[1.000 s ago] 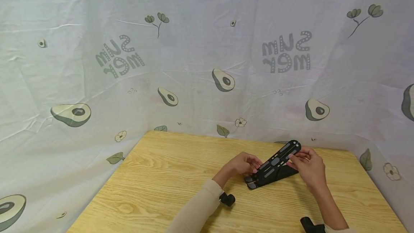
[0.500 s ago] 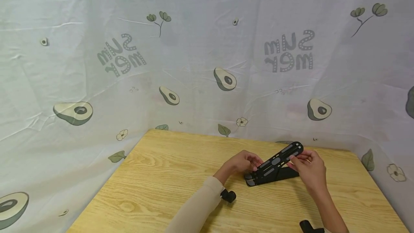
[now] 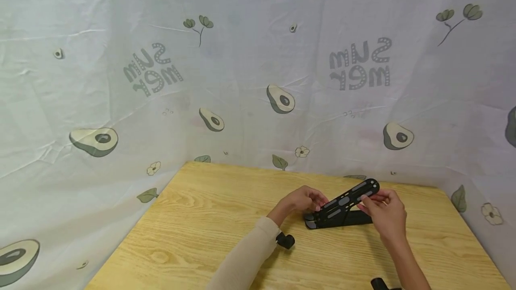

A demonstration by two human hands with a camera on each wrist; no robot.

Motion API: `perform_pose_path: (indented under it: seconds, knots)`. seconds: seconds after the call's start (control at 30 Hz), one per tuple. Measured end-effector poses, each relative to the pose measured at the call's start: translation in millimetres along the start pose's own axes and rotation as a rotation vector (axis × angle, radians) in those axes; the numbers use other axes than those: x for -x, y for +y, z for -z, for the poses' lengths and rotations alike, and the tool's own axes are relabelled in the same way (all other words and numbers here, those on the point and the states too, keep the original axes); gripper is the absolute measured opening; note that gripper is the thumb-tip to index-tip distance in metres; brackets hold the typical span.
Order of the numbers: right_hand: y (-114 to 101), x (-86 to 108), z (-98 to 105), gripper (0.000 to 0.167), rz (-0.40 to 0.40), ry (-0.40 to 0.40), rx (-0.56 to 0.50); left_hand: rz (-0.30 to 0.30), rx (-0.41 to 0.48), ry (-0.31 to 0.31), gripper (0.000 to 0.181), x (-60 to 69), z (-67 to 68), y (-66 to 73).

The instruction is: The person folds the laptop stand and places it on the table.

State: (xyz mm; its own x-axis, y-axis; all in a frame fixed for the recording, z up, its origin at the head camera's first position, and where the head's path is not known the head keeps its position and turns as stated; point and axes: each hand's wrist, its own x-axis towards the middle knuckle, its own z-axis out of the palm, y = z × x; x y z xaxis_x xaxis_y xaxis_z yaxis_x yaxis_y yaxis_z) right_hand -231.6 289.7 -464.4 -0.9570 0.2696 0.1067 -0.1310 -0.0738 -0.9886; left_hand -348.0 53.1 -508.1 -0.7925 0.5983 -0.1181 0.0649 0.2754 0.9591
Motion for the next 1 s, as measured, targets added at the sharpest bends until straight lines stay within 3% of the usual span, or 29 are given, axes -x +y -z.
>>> perform_pose_path:
  seconds: [0.4,0.7,1.0]
  knots:
    - [-2.3,2.7,-7.4,0.036,-0.07,0.065,-0.014,-0.002,0.005,-0.047,0.031,-6.7,7.5,-1.1]
    - [-8.3,4.3,-15.1,0.028,-0.124,0.113,0.087,-0.014,-0.044,-0.082,0.031,-9.0,13.3,3.3]
    - [-13.4,8.2,-19.6,0.025,-0.131,0.126,0.103,-0.021,-0.092,-0.094,0.029,-10.9,16.8,5.8]
